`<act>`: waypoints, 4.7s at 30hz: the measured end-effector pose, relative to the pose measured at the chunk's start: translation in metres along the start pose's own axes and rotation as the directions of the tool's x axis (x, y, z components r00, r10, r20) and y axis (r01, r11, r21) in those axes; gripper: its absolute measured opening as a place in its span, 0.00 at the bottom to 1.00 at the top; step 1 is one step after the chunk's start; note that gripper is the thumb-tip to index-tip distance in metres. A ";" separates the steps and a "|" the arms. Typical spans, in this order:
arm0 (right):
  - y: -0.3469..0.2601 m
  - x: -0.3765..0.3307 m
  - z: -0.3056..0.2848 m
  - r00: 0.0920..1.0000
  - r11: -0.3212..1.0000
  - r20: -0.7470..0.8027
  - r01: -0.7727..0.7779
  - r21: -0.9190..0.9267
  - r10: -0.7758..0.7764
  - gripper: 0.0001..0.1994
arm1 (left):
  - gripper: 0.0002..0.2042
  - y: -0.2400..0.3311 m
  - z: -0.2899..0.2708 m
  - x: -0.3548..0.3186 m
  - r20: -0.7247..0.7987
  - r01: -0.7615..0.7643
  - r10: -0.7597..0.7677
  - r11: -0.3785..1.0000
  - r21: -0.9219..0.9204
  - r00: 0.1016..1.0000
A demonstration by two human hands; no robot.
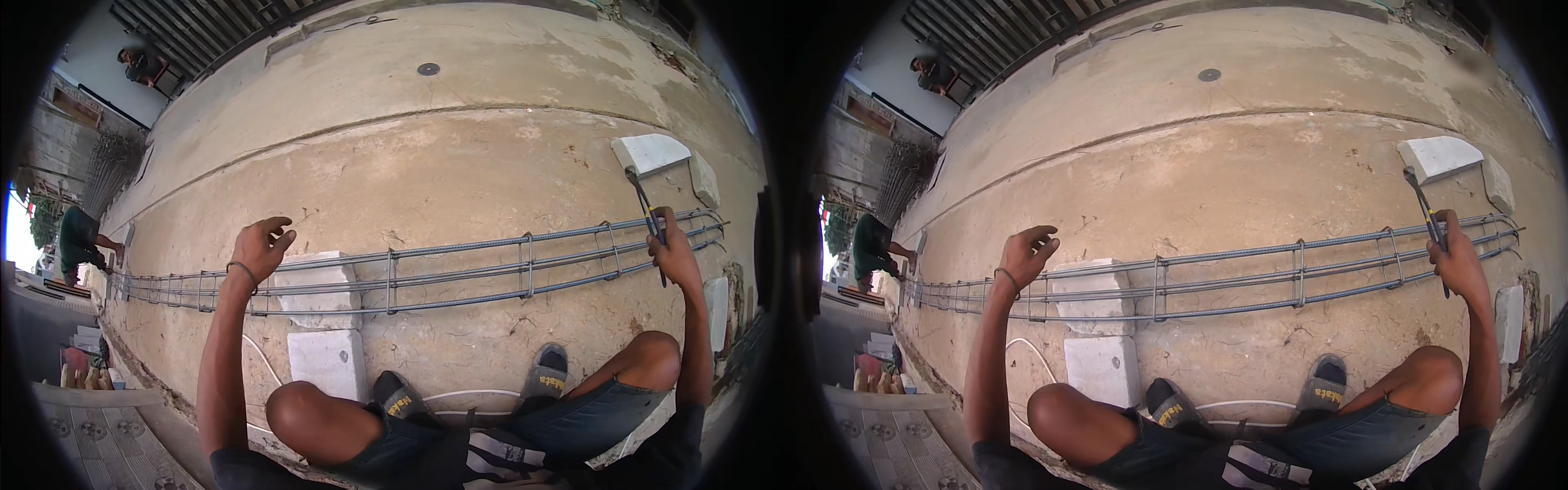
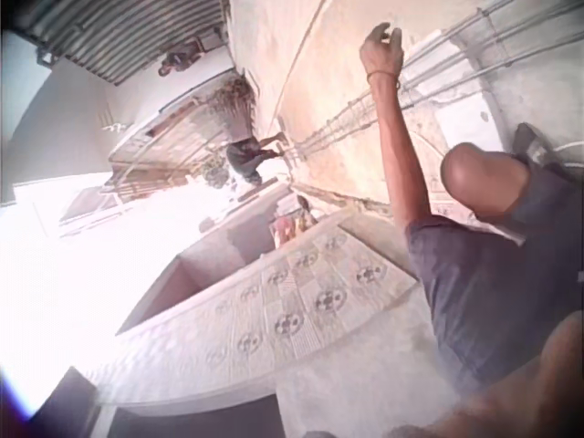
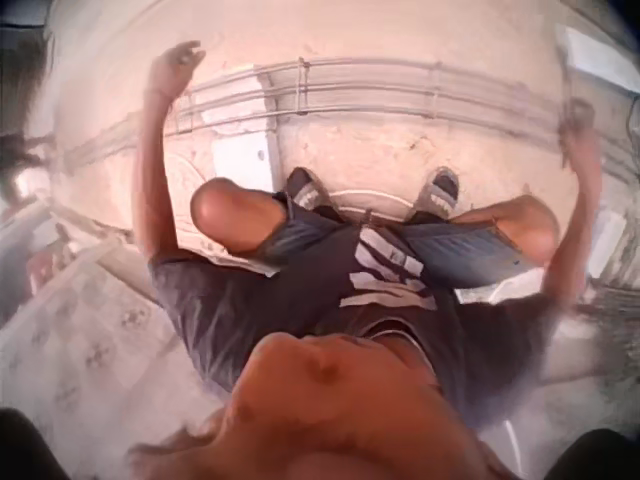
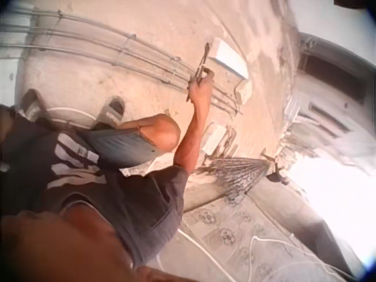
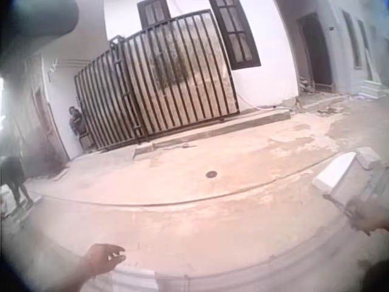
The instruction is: The person constructs a rebar cage by wrapping tie wire around the rebar joints and twisting and cutting the wire using pliers.
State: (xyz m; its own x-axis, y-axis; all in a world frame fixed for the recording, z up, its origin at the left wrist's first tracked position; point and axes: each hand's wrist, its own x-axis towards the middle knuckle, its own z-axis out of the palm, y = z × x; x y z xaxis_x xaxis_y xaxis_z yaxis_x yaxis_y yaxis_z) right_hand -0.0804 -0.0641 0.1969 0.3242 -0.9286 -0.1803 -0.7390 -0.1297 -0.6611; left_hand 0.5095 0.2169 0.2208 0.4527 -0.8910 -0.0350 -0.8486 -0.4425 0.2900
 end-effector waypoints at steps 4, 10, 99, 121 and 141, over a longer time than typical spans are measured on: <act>-0.086 0.028 0.058 0.946 0.952 0.186 0.287 -0.107 -0.264 0.15 | 0.15 -0.072 0.014 -0.156 -0.247 0.300 -0.382 0.901 -0.313 0.891; -0.166 0.043 0.167 0.787 0.909 0.486 0.415 0.040 -0.381 0.16 | 0.15 -0.102 0.133 -0.381 -0.279 0.840 -0.840 0.519 -0.159 0.466; 0.037 -0.194 -0.094 0.989 0.918 0.149 0.047 -0.394 0.013 0.06 | 0.23 0.448 0.205 -0.040 0.058 -0.775 0.973 0.215 -0.595 0.224; 0.142 -0.126 0.215 0.959 0.719 0.281 -0.172 0.673 -0.033 0.11 | 0.15 0.303 0.300 -0.068 0.097 -0.559 0.674 0.677 -0.479 0.733; 0.122 -0.071 0.313 0.995 0.294 0.090 -0.097 0.951 0.036 0.11 | 0.18 0.326 0.317 -0.034 0.097 -0.025 0.068 0.924 -0.382 0.993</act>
State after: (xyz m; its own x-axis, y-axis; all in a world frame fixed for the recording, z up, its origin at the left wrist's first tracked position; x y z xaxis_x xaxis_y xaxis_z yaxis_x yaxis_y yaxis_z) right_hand -0.0082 0.0949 -0.0988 0.3494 -0.8976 -0.2688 0.3125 0.3821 -0.8697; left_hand 0.1307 0.0710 0.0130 0.3657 -0.9245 -0.1078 -0.6905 -0.3472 0.6345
